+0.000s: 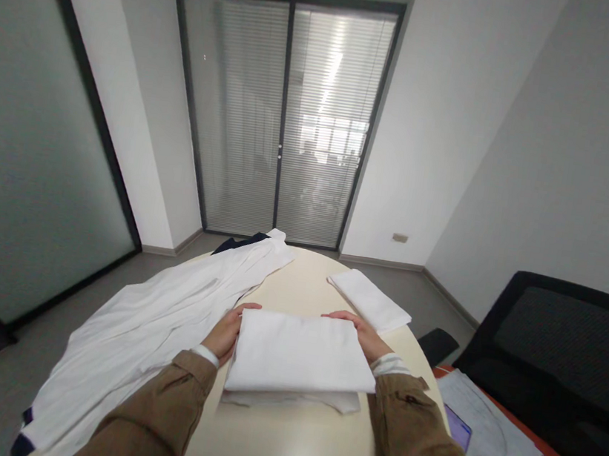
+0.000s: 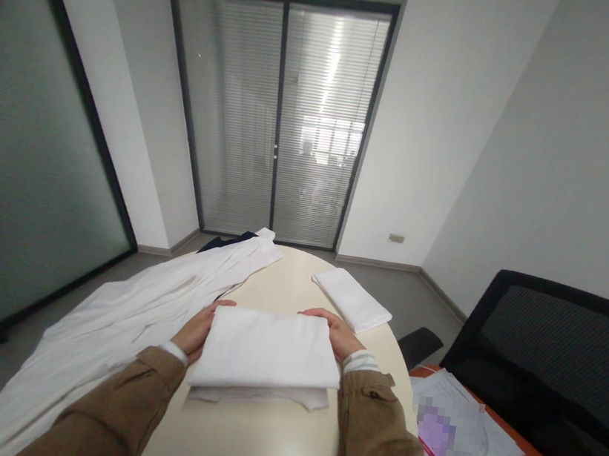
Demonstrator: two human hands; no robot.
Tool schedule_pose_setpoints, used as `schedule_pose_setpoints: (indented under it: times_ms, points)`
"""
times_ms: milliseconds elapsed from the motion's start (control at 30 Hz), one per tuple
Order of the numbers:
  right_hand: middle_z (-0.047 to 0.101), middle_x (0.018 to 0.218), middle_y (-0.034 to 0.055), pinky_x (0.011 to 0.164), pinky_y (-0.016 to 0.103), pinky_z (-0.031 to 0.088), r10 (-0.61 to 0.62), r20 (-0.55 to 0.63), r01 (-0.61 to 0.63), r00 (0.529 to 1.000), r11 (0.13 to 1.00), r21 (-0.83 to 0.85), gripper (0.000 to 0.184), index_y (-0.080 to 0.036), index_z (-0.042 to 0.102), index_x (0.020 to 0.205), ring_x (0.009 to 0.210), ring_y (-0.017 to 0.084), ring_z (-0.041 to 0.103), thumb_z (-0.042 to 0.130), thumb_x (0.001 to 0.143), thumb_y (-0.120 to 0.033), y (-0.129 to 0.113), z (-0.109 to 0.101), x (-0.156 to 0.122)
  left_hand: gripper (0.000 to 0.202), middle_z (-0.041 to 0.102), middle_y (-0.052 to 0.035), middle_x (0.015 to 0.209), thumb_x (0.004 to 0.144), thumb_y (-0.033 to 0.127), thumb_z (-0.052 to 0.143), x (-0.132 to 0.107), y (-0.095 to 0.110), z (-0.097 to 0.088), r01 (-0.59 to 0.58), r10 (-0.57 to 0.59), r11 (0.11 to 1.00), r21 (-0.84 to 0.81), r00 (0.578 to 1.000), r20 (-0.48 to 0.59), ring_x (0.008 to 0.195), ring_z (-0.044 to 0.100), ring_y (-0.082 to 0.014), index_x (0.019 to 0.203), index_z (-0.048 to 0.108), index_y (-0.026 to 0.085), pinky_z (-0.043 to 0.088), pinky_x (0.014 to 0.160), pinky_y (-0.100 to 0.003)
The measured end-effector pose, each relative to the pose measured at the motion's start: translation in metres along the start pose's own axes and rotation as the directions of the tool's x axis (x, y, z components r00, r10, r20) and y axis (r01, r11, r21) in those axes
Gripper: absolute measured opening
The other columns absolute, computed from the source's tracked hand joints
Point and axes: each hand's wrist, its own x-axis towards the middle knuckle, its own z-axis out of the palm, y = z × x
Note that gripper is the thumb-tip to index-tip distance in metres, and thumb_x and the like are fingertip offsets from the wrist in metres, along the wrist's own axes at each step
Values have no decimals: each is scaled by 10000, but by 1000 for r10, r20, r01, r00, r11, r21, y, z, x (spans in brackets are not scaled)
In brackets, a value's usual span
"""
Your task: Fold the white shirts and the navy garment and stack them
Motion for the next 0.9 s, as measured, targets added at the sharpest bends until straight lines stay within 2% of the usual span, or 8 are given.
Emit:
schedule_pose_setpoints:
  times_ms: [67, 167, 300, 433, 567, 667, 833, 900]
  points:
    - [697, 1190, 88, 998, 466, 472, 8, 10, -8, 1000, 999, 36, 512, -240, 653, 1078, 1083, 280, 660, 813, 633, -436, 4, 4, 1, 522, 750, -84, 888, 688, 396, 757, 0, 0, 1, 20, -20, 999, -30, 1000, -6, 807, 708, -247, 1135, 654, 148, 551, 758, -367]
    - [737, 1074, 73, 993, 475, 478, 12, 38, -15, 999, 998, 63, 507, -226, 675, 1037, 1020, 277, 686, 854, 579, -352, 13, 5, 3, 511, 753, -98, 942, 701, 397, 764, 0, 0, 2, 56, -54, 994, -92, 998, 24, 866, 708, -263, 1140, 651, 161, 552, 800, -398]
    - [755, 996, 79, 982, 496, 485, 42, 11, -43, 999, 998, 56, 477, -214, 705, 1018, 955, 281, 704, 847, 592, -374, 18, 2, 4, 488, 754, -112, 948, 702, 411, 764, -4, 1, 2, 90, -78, 991, -101, 990, 118, 916, 701, -273, 1103, 681, 146, 545, 830, -395]
    - [744, 1045, 105, 990, 506, 476, 37, 9, -37, 999, 999, 32, 457, -204, 726, 994, 1012, 302, 687, 824, 614, -438, 12, 0, 2, 487, 749, -90, 877, 642, 362, 795, -4, -1, 2, 93, -84, 991, -92, 991, 101, 826, 703, -243, 1054, 675, 133, 542, 757, -344]
    - [702, 1168, 118, 973, 484, 488, -6, 19, 5, 1000, 998, 57, 381, -189, 727, 834, 1044, 306, 673, 850, 565, -430, 6, -1, 3, 371, 721, -23, 763, 655, 330, 769, -1, -1, 5, 80, -74, 987, -136, 996, 48, 675, 685, -190, 956, 623, 168, 522, 641, -292]
    - [662, 1252, 110, 928, 458, 515, -8, 9, 7, 1000, 995, 97, 343, -183, 686, 721, 1022, 296, 681, 875, 530, -395, 7, -1, 3, 321, 738, -38, 860, 645, 315, 778, 0, 1, 6, 83, -68, 975, -204, 994, 80, 744, 709, -218, 815, 533, 197, 540, 669, -319]
    - [653, 1274, 100, 988, 442, 479, -40, 23, 37, 999, 996, 84, 431, -210, 708, 919, 1124, 276, 637, 881, 555, -361, 11, 0, 5, 305, 732, -106, 1075, 675, 303, 738, 2, -1, 5, 108, -92, 961, -254, 993, 76, 877, 718, -261, 777, 466, 209, 552, 781, -397]
    - [660, 1261, 110, 1002, 449, 468, -31, 33, 28, 999, 996, 89, 428, -199, 724, 902, 1112, 277, 643, 891, 537, -347, 12, 1, 7, 264, 709, -125, 1155, 693, 306, 699, 4, -2, 5, 82, -73, 967, -241, 996, 45, 930, 709, -271, 784, 472, 207, 539, 838, -434]
